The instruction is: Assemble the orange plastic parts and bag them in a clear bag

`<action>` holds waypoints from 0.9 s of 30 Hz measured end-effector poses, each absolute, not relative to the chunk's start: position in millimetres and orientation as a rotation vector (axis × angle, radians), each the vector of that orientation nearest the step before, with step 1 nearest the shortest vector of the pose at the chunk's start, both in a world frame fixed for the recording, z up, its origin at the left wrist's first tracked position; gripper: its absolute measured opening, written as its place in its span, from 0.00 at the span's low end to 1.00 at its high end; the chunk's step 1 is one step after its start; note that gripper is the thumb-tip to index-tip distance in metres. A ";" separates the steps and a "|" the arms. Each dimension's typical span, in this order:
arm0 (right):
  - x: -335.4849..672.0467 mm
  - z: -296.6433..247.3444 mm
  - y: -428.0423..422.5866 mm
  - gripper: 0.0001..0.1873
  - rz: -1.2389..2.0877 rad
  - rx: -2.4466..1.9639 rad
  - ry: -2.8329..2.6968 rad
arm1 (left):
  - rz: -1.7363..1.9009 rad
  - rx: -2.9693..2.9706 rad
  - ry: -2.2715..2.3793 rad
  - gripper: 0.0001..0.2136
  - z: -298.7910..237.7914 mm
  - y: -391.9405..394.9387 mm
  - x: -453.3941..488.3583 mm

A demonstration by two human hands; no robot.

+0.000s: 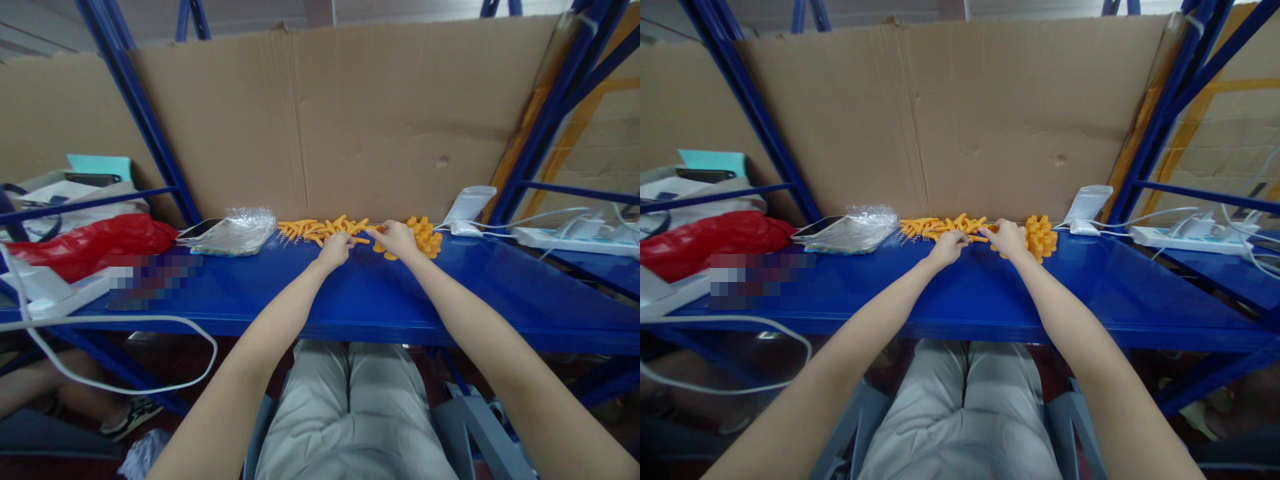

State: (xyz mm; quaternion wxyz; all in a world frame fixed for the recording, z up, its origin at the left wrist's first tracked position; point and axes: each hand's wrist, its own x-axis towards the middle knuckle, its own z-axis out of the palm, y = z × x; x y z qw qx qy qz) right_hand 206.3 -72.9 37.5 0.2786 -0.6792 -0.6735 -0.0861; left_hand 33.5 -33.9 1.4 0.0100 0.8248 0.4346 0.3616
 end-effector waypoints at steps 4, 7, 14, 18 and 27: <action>203.6 39.8 -76.5 0.25 -0.274 -1.873 -1.775 | 1.318 2.444 1.357 0.08 11.3 -35.3 29.4; 201.2 40.9 -78.2 0.26 -0.332 -1.922 -1.726 | 1.467 2.320 1.341 0.08 17.3 -37.2 26.0; 197.9 31.6 -72.6 0.26 -0.499 -1.903 -1.786 | 1.780 1.904 1.351 0.07 27.0 -40.8 21.9; 190.4 23.5 -70.3 0.25 -0.598 -1.862 -1.902 | 1.853 1.881 1.356 0.08 28.5 -41.5 18.9; 174.9 20.3 -73.6 0.26 -0.639 -1.853 -2.157 | 1.779 2.179 1.357 0.08 23.2 -41.3 18.3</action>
